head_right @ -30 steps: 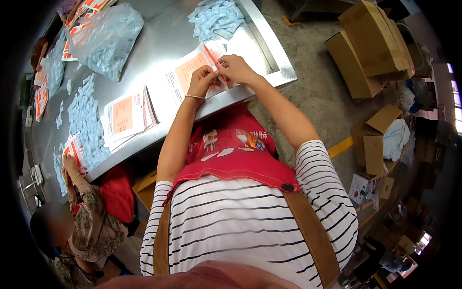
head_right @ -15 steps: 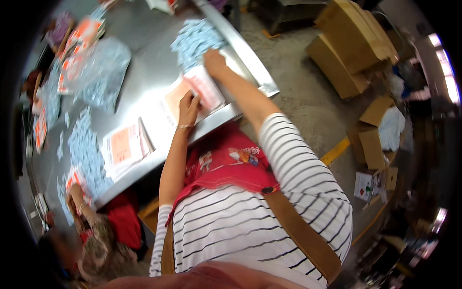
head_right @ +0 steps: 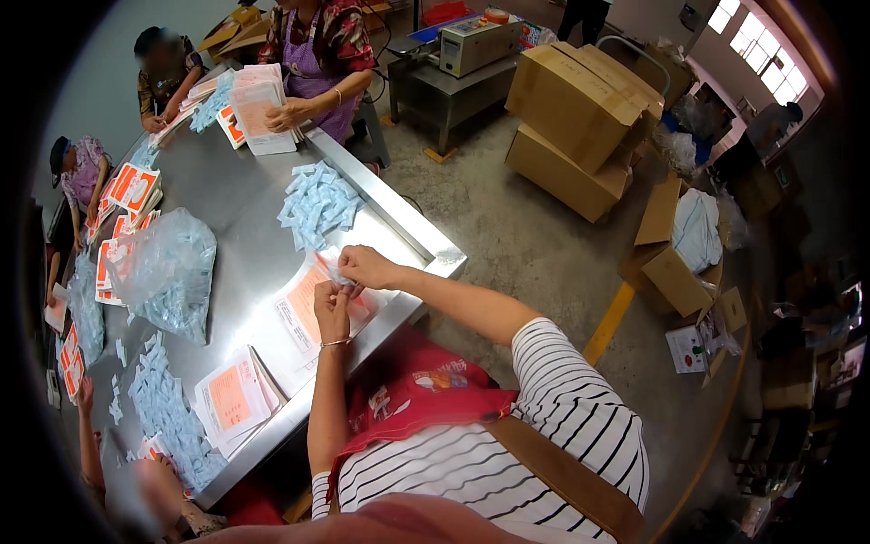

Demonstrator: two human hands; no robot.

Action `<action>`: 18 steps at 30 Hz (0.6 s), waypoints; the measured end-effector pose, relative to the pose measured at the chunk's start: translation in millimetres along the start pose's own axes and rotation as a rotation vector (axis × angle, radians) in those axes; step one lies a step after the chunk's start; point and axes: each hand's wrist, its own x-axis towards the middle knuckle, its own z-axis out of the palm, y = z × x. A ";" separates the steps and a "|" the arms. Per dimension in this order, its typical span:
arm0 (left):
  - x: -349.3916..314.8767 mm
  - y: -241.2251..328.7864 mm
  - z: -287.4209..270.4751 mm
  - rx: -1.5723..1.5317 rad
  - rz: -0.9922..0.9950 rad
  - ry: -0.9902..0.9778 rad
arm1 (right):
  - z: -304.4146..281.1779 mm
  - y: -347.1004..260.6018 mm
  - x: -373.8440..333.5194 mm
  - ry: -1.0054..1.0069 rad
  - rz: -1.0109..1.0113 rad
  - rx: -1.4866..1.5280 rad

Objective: The person inserts small orange cards into the pockets of white booklets on a metal table. They repeatedly pick up a card, place it into a booklet, and move the completed booklet aside. Other workers are visible in the background performing similar tasks.

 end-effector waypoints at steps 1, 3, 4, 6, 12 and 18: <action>1.6 -8.0 0.7 0.000 -0.011 0.009 | -1.1 -2.4 -1.6 0.078 0.033 -0.088; 5.5 -4.1 1.5 0.092 0.073 0.037 | -1.6 0.6 4.2 0.097 0.096 -0.147; 10.9 -2.6 2.6 0.181 0.174 0.060 | -1.9 5.6 14.9 0.037 0.123 -0.126; 11.5 20.5 3.2 0.209 0.184 0.122 | 6.4 -4.0 13.9 -0.092 0.177 0.139; 2.7 79.8 10.6 0.382 0.395 0.003 | 22.4 12.8 36.7 -0.045 0.367 0.320; 11.9 79.7 -38.0 0.566 0.487 0.293 | 49.3 -39.1 40.7 -0.160 -0.067 -0.975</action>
